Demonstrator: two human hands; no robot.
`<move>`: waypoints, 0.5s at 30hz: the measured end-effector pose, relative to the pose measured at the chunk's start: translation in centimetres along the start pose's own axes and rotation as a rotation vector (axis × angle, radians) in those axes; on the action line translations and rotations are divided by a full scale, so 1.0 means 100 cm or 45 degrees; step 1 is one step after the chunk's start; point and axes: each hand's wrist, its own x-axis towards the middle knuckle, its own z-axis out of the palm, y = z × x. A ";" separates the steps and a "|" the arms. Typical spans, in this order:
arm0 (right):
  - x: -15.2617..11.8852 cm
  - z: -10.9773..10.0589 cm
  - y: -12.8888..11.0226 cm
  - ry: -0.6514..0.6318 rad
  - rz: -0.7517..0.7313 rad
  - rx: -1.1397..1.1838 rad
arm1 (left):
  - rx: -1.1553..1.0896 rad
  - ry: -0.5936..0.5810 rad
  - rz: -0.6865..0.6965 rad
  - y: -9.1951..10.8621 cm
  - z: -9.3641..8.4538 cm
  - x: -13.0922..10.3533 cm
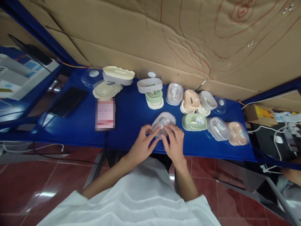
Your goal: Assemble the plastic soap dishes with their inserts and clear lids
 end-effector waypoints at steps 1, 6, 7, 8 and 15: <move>-0.007 0.000 -0.002 -0.008 -0.003 -0.054 | -0.052 -0.016 0.003 0.002 0.003 0.006; -0.005 0.004 0.012 0.014 -0.018 -0.064 | 0.083 -0.081 0.037 -0.005 0.006 0.048; 0.001 0.005 0.018 0.022 -0.034 -0.020 | 0.202 -0.082 0.014 -0.009 0.006 0.058; 0.006 0.006 0.023 0.030 -0.049 0.019 | 0.317 -0.079 -0.022 -0.014 0.006 0.067; 0.015 0.002 0.036 0.043 -0.031 0.041 | 0.558 -0.046 -0.095 -0.033 -0.018 0.057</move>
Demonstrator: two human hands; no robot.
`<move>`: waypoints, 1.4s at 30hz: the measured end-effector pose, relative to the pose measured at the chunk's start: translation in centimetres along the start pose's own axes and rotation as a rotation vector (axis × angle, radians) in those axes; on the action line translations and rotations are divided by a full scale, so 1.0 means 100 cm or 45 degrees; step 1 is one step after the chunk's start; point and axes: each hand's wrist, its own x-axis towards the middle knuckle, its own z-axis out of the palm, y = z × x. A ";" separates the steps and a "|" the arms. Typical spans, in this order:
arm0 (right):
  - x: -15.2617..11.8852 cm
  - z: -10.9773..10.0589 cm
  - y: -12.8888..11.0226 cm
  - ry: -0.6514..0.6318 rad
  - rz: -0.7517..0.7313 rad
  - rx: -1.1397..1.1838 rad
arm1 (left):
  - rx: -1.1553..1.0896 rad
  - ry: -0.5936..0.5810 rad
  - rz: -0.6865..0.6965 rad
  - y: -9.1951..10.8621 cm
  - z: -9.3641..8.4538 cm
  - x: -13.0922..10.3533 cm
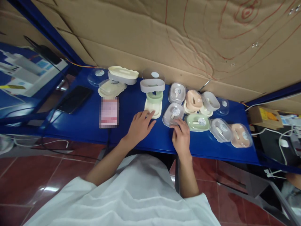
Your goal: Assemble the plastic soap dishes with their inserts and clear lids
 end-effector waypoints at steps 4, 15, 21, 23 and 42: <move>-0.011 -0.002 -0.016 0.023 -0.007 -0.036 | 0.029 0.098 -0.028 -0.020 -0.020 -0.053; 0.107 0.078 -0.065 -0.394 -0.186 -0.175 | -0.082 0.192 -0.036 -0.037 -0.032 -0.111; 0.101 0.074 -0.066 -0.475 -0.141 -0.276 | -0.254 0.005 -0.018 -0.037 -0.036 -0.115; 0.084 0.057 -0.063 -0.466 -0.178 -0.201 | -0.281 -0.032 0.029 -0.039 -0.038 -0.114; 0.001 0.015 -0.052 -0.511 -0.372 0.245 | -0.297 0.121 0.074 -0.044 -0.029 -0.095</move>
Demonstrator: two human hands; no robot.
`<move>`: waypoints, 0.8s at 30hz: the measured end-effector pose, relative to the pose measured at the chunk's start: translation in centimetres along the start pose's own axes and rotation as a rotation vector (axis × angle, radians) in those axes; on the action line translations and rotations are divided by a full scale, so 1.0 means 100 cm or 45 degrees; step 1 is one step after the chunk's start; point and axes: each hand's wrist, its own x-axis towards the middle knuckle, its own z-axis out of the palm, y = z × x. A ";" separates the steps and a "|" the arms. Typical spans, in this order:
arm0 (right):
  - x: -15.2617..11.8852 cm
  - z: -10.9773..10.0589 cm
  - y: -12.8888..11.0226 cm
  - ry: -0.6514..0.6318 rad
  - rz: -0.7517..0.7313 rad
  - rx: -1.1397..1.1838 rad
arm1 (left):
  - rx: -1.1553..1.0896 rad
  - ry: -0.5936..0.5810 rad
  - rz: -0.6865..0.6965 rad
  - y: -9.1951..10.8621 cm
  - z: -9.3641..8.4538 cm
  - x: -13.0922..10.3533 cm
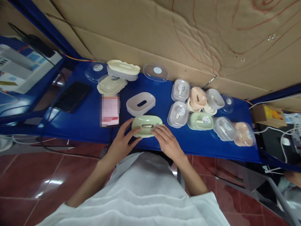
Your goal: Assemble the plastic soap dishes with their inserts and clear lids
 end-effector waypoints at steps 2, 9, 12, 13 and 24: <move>-0.004 0.003 0.000 -0.001 -0.017 -0.027 | 0.061 -0.004 0.059 0.000 0.000 0.000; -0.012 0.008 -0.004 0.034 -0.025 -0.025 | 0.121 -0.016 0.092 0.002 -0.001 0.001; 0.013 -0.019 0.002 0.052 -0.068 -0.055 | 0.101 -0.003 0.077 0.003 0.002 0.003; 0.030 -0.031 0.008 0.086 -0.071 -0.077 | 0.087 0.003 0.072 0.004 0.004 0.004; 0.246 -0.025 0.107 0.140 0.440 -0.604 | 0.055 0.098 0.070 0.007 0.021 0.004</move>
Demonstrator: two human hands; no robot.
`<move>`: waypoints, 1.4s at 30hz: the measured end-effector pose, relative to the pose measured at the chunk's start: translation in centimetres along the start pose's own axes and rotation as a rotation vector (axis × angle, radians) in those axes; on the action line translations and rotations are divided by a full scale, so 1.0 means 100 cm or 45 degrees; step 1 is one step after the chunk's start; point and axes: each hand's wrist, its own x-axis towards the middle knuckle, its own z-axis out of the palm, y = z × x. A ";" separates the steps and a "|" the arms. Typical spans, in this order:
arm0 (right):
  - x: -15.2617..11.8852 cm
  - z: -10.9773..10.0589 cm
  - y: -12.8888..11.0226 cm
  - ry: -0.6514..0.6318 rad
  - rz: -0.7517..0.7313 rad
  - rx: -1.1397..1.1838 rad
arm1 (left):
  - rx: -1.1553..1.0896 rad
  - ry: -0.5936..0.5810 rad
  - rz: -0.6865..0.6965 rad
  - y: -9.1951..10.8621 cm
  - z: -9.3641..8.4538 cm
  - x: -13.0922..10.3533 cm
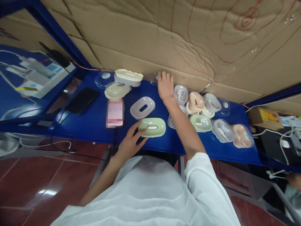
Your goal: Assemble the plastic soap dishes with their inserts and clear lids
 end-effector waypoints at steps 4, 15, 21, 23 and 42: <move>-0.030 -0.009 -0.007 0.023 0.004 0.075 | -0.116 -0.046 -0.032 -0.005 -0.004 0.001; -0.237 -0.051 -0.006 -0.137 -0.487 0.452 | -0.464 -0.076 -0.249 -0.015 -0.006 0.005; -0.243 -0.048 -0.011 -0.299 -0.621 0.558 | -0.512 -0.335 -0.188 -0.017 -0.018 0.007; -0.244 -0.043 -0.013 -0.263 -0.720 0.498 | -0.492 -0.404 -0.171 -0.015 -0.021 0.007; -0.271 -0.044 -0.027 -0.165 -0.837 0.179 | -0.190 -0.169 -0.063 -0.020 -0.009 0.003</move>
